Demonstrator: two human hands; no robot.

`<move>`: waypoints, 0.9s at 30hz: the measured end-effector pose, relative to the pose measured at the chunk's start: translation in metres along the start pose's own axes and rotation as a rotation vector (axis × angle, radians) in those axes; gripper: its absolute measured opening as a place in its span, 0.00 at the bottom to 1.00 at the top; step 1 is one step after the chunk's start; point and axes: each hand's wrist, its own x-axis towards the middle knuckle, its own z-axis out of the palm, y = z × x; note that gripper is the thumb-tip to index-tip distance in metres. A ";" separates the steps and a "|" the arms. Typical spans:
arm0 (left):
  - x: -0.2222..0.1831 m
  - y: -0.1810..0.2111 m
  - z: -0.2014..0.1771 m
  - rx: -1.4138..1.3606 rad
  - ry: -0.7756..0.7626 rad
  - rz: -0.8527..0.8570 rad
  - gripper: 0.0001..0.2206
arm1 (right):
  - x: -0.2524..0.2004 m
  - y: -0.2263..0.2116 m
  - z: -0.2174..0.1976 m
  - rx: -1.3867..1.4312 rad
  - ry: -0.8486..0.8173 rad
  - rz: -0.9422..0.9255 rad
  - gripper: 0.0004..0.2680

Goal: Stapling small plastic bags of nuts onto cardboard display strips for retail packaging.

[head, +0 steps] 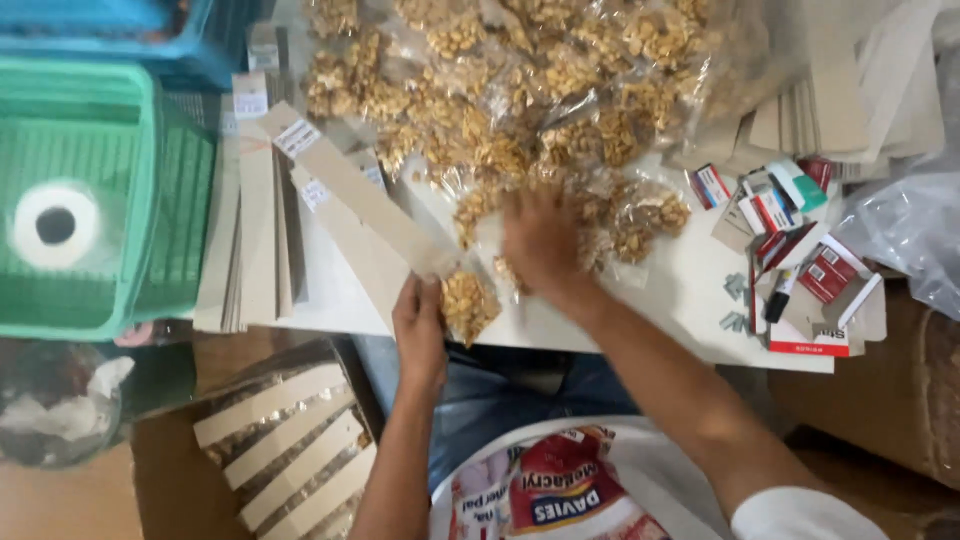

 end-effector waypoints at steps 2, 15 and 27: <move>-0.007 0.005 0.000 -0.112 0.035 -0.098 0.27 | 0.006 0.015 -0.011 0.020 0.024 0.004 0.11; -0.025 0.068 0.013 -0.290 -0.192 -0.296 0.43 | 0.062 -0.003 -0.080 1.147 -0.550 0.323 0.09; 0.010 -0.024 -0.014 -0.003 0.008 0.216 0.14 | 0.085 -0.068 -0.114 1.489 -0.361 0.934 0.18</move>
